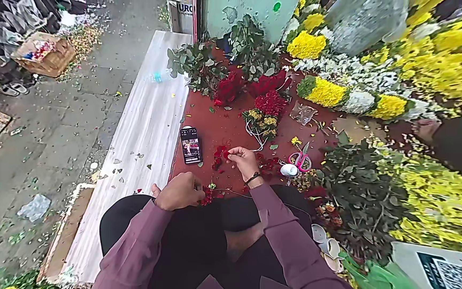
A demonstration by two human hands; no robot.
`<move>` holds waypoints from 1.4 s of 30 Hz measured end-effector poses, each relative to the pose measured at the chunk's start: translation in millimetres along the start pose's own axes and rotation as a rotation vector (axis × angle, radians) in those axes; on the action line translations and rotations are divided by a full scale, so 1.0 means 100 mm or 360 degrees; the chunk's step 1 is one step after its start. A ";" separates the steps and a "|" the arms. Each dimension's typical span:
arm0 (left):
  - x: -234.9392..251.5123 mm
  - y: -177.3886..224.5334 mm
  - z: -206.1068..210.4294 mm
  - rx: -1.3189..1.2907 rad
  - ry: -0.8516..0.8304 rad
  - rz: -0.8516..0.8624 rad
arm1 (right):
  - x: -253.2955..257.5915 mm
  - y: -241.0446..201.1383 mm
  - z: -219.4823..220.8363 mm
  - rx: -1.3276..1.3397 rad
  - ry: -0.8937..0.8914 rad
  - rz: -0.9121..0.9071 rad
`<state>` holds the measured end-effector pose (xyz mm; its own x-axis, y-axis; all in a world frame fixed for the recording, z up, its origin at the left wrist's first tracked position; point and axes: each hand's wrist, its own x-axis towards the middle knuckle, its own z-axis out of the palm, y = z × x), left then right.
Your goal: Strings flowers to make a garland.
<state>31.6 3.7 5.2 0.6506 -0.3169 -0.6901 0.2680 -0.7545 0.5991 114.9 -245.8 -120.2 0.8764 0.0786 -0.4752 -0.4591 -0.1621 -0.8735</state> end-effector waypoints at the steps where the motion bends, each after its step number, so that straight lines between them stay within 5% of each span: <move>1: 0.00 0.01 0.00 0.0007 0.0002 0.0000 | -0.08 -0.01 0.00 0.0047 -0.0001 -0.0046; 17: 0.00 -0.03 -0.05 -0.0180 0.0273 -0.0095 | -0.53 -0.18 0.20 0.0140 -0.0149 -0.0629; 25: 0.00 -0.06 -0.05 -0.0454 0.0398 -0.0077 | -0.94 -0.35 0.36 0.0606 -0.0275 -0.0383; 30: 0.00 0.00 -0.02 -0.0663 0.0262 0.0040 | -1.09 -0.42 0.45 0.0362 -0.0364 -0.0261; 42: 0.05 -0.04 0.02 -0.0391 0.0215 0.0140 | -0.93 -0.32 0.31 -0.0184 -0.0445 -0.0139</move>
<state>32.6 4.1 -1.8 0.7633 -0.2829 -0.5808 0.3599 -0.5604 0.7459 43.5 -217.4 -50.7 0.8304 0.3618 -0.4238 -0.3504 -0.2524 -0.9020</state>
